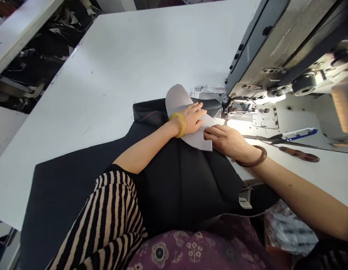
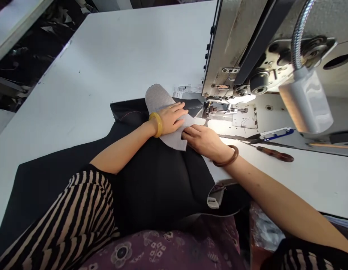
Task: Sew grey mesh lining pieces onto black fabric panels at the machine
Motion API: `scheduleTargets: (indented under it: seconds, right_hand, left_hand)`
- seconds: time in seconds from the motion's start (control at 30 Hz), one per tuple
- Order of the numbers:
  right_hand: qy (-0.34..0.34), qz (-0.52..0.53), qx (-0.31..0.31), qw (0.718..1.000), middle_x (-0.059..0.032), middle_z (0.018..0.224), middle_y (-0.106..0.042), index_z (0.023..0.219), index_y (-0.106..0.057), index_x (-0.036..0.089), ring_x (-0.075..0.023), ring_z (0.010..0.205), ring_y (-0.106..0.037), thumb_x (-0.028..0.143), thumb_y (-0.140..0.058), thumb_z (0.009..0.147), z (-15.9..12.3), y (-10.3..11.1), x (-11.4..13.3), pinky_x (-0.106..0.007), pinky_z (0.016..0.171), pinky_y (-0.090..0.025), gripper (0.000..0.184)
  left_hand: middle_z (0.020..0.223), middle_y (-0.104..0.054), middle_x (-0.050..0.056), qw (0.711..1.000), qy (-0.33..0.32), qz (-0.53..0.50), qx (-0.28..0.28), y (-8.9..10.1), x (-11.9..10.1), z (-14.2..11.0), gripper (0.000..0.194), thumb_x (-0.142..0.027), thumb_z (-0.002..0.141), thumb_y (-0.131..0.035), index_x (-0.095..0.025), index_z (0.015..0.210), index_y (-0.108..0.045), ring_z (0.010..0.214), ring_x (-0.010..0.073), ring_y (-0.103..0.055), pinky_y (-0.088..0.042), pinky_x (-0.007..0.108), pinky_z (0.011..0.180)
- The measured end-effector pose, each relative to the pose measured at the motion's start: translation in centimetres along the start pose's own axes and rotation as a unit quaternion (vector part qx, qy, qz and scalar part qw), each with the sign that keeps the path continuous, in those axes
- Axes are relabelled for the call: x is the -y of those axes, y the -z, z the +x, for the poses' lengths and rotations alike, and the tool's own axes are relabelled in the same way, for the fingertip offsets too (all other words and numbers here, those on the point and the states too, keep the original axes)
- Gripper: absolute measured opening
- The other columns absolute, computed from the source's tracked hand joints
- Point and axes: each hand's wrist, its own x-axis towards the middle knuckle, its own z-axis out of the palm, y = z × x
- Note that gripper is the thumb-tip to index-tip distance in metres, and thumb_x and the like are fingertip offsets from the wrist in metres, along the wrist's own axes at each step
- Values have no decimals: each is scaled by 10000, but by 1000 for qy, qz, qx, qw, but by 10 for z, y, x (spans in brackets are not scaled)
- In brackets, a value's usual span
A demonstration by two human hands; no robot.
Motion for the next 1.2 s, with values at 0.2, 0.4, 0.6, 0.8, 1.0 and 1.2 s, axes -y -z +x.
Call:
scheduleTargets:
  seconds: [0.2, 0.4, 0.6, 0.8, 1.0, 1.2]
  right_hand:
    - [30, 84, -53, 995, -88, 948, -681, 854, -676, 164, -174, 876, -591, 32, -387, 876, -11, -6, 31, -319, 762, -490, 319]
    - [-74, 241, -100, 963, -36, 792, -646, 862, -635, 180, -133, 708, -564, 170, -459, 881, -5, 5, 14, -261, 654, -453, 177]
    - [-309, 211, -85, 923, -61, 847, -638, 851, -614, 166, -174, 747, -561, 216, -576, 804, 56, -15, -31, -309, 693, -443, 79]
    - [-316, 155, -27, 936, -81, 886, -638, 806, -582, 194, -213, 813, -558, 241, -520, 839, 79, -22, -37, -347, 724, -434, 85]
    - [-338, 123, 25, 933, -97, 784, -602, 805, -552, 179, -236, 741, -563, 291, -502, 854, 97, -28, -45, -397, 704, -455, 132]
    - [-336, 159, -25, 928, -66, 742, -588, 833, -521, 204, -199, 683, -557, 271, -431, 913, 47, 3, -29, -351, 641, -465, 139]
  left_hand:
    - [1578, -302, 179, 1000, -7, 11, -18, -11, -11, -28, 504, -274, 965, -396, -90, 1432, -442, 1481, 300, -258, -286, 433, 1212]
    - [1573, -343, 106, 999, 6, 16, -28, -16, -23, -45, 508, -300, 945, -406, -157, 1431, -448, 1469, 345, -271, -212, 653, 1183]
    - [1534, -414, 82, 999, 12, 4, -49, -16, -24, -43, 462, -305, 922, -427, -199, 1361, -525, 1399, 475, -294, -274, 809, 1029]
    - [1505, -443, 83, 999, 2, -8, -53, -16, -22, -42, 403, -303, 925, -423, -202, 1288, -565, 1374, 457, -324, -303, 771, 1032]
    - [1484, -466, 65, 999, 7, -12, -41, -17, -22, -41, 440, -316, 920, -417, -226, 1336, -527, 1382, 445, -304, -264, 779, 1045]
    - [1572, -344, 61, 999, 22, 0, -25, -15, -23, -42, 486, -334, 936, -395, -224, 1404, -466, 1406, 432, -278, -281, 759, 1054]
